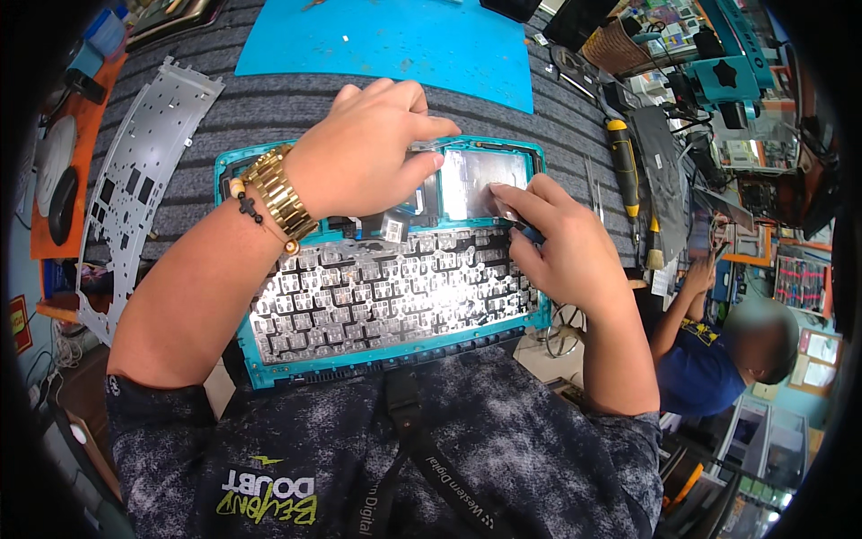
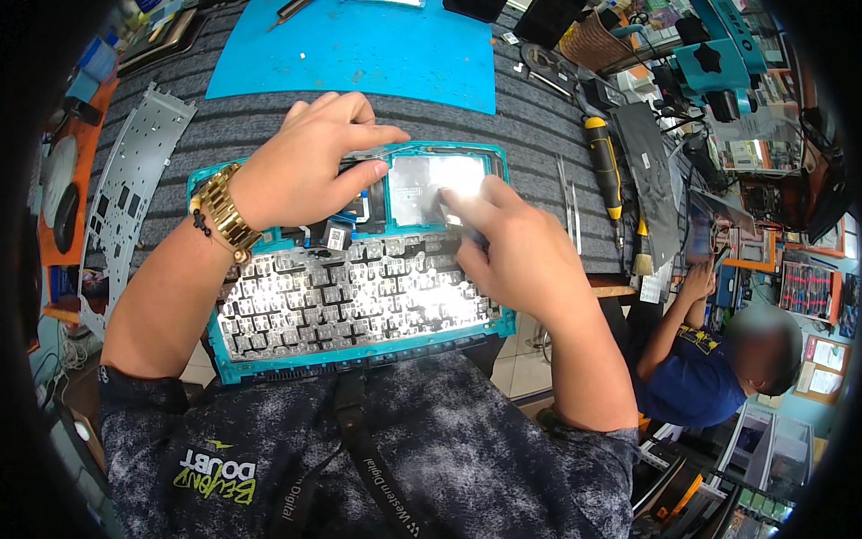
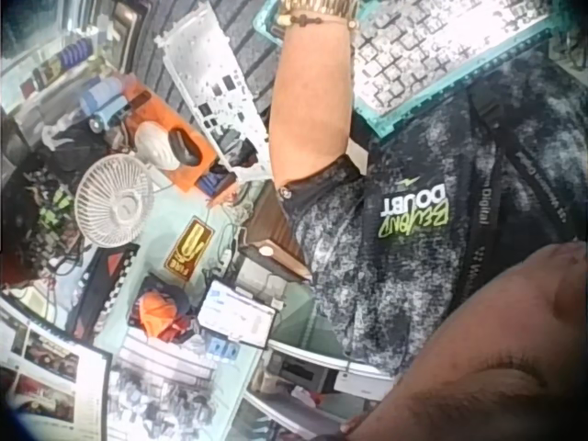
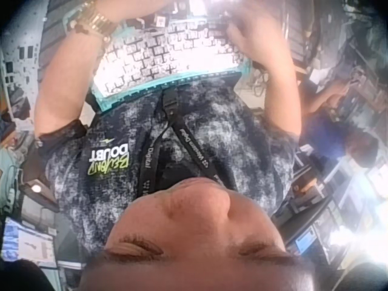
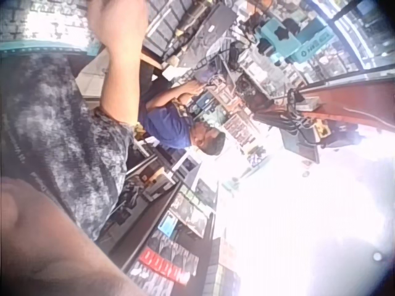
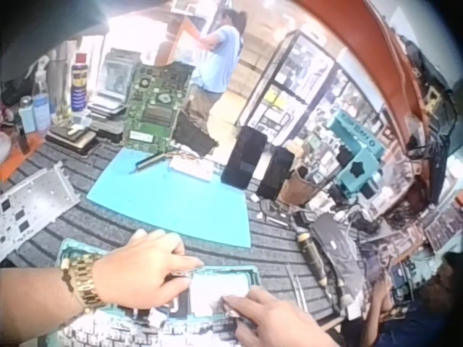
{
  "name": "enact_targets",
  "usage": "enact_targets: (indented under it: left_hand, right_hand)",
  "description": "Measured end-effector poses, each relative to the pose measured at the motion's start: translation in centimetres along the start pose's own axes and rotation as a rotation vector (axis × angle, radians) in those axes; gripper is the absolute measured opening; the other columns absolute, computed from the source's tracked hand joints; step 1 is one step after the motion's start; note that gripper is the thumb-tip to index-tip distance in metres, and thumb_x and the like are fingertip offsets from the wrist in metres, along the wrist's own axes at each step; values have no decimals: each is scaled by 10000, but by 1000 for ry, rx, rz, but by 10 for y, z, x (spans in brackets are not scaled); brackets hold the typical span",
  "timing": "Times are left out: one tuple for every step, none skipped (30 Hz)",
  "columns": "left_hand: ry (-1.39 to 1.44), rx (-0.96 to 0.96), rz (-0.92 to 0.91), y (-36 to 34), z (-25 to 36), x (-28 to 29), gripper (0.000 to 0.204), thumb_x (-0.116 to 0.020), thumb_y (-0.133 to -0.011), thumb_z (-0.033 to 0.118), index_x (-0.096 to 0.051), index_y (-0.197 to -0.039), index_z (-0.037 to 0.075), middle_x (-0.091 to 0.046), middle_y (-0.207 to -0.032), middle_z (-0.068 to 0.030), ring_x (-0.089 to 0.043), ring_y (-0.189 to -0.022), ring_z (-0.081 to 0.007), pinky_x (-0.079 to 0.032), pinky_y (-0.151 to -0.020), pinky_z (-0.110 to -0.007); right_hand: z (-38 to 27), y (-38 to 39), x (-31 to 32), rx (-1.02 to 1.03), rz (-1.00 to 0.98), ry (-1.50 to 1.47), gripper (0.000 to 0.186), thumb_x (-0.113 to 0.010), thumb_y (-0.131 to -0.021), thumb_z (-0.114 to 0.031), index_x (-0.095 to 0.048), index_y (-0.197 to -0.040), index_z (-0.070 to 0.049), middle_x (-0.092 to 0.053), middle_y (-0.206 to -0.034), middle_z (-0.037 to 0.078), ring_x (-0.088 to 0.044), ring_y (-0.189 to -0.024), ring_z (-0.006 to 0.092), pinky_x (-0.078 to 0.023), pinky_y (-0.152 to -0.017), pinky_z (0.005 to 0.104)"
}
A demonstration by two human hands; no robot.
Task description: The person works on the internal components of a laptop chassis, using a pair of tweezers to lift and move small metal components and cables within the device frame.
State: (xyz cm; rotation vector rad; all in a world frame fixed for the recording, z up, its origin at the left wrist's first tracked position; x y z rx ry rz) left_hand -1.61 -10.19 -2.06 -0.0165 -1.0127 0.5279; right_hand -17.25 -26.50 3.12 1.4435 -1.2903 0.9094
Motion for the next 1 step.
enact_targets:
  left_hand:
    - [15, 2, -9, 0, 0, -1, 410, -757, -1083, 316, -803, -1453, 144, -655, -1214, -102, -620, -1231, -310, -438, -1125, -485]
  right_hand:
    - [1, 1, 2, -5, -16, 49, 571, -803, -931, -130, -740, -1495, -194, -708, -1158, 165, -799, -905, 368, -646, -826, 493]
Point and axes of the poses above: each hand's wrist, its own y-axis away from the middle knuckle, its own x-axis out of the back of the hand, z = x × y, the point moved 7 cm from there along -y, towards the middle knuckle
